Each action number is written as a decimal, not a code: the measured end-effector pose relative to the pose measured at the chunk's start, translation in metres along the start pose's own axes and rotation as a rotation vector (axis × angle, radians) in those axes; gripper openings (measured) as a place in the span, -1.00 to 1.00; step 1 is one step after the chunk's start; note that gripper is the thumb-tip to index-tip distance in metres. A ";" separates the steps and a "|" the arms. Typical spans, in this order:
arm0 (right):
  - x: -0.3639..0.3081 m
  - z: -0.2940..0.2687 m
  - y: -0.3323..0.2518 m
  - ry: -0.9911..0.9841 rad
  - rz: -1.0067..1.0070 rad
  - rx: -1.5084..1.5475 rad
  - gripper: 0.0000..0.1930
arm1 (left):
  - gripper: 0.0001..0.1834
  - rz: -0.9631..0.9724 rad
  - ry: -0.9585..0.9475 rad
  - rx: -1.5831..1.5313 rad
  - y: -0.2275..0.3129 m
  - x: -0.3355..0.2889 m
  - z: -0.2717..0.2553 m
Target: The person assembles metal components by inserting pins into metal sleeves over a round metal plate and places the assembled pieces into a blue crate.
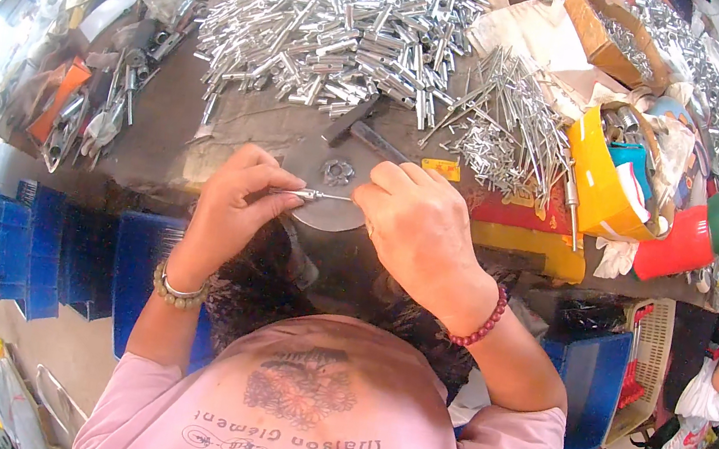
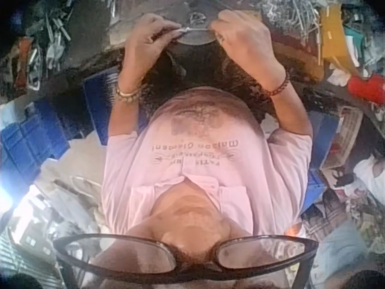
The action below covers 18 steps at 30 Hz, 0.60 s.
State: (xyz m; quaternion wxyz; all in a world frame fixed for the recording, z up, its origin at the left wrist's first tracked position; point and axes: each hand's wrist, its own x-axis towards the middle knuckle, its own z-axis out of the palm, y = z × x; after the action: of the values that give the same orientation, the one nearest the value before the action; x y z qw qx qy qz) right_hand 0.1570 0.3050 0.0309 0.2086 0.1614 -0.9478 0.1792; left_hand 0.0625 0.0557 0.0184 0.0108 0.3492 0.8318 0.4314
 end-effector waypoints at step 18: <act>0.008 0.012 0.001 0.049 -0.055 -0.025 -0.95 | -0.83 0.065 -0.052 -0.026 -0.016 0.000 0.002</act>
State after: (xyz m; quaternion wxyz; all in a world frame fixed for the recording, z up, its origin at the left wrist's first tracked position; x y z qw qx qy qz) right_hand 0.1457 0.2991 0.0240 0.2388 0.1805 -0.9397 0.1654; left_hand 0.0540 0.0517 0.0055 0.0228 0.3872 0.8137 0.4329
